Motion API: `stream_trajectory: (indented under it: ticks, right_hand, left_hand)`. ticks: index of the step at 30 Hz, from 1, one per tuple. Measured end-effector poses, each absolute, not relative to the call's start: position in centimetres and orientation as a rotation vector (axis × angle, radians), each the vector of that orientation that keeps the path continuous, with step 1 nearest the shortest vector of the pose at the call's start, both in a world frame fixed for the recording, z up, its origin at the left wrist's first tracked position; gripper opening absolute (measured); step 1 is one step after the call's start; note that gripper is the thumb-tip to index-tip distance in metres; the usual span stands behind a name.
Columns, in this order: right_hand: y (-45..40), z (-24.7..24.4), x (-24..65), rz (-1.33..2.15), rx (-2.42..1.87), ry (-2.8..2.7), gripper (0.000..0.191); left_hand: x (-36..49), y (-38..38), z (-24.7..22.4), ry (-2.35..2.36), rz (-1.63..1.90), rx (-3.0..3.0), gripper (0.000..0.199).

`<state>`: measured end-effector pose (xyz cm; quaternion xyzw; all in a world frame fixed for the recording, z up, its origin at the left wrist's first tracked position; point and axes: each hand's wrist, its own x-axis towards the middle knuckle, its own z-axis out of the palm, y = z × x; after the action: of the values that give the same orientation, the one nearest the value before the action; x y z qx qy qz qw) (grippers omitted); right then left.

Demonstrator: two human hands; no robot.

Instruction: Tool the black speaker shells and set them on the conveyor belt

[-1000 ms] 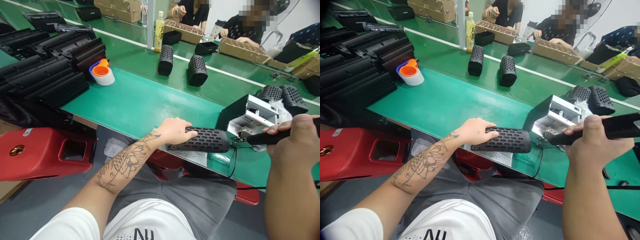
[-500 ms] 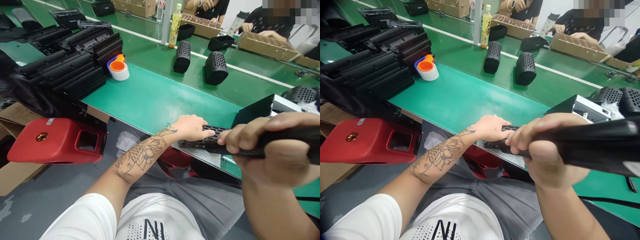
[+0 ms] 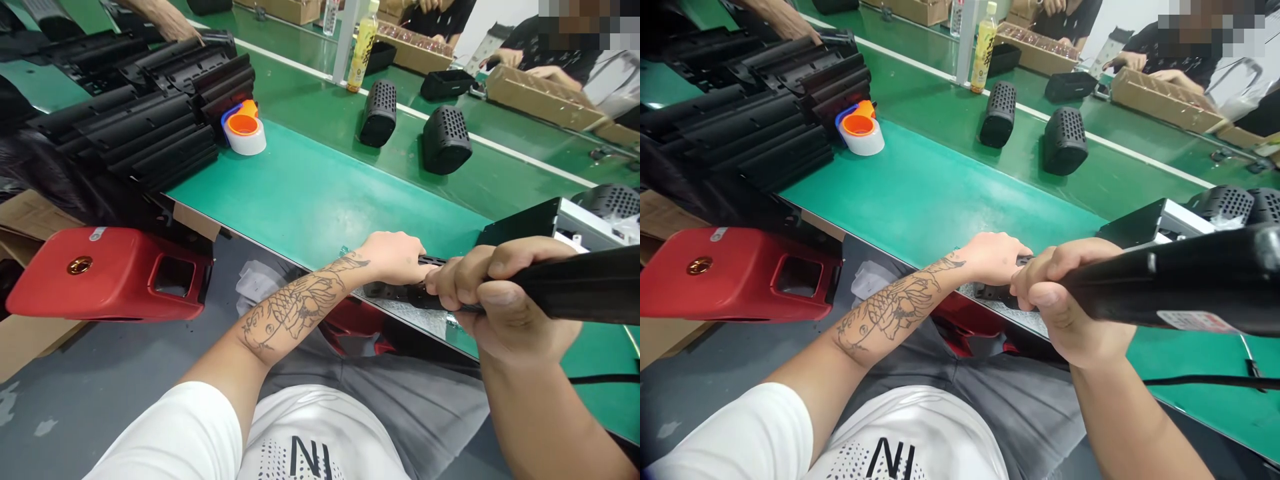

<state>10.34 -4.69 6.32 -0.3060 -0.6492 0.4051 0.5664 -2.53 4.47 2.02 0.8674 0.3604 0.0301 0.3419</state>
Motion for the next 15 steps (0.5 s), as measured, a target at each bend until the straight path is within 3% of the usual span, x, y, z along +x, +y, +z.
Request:
stream_trajectory:
  ticks: [15]
  right_hand:
    - [-4.48,5.35,10.65,1.032,-0.639,-1.530,0.030]
  left_hand:
    - [-2.56,4.37,1.84,0.907,0.143,2.270,0.028]
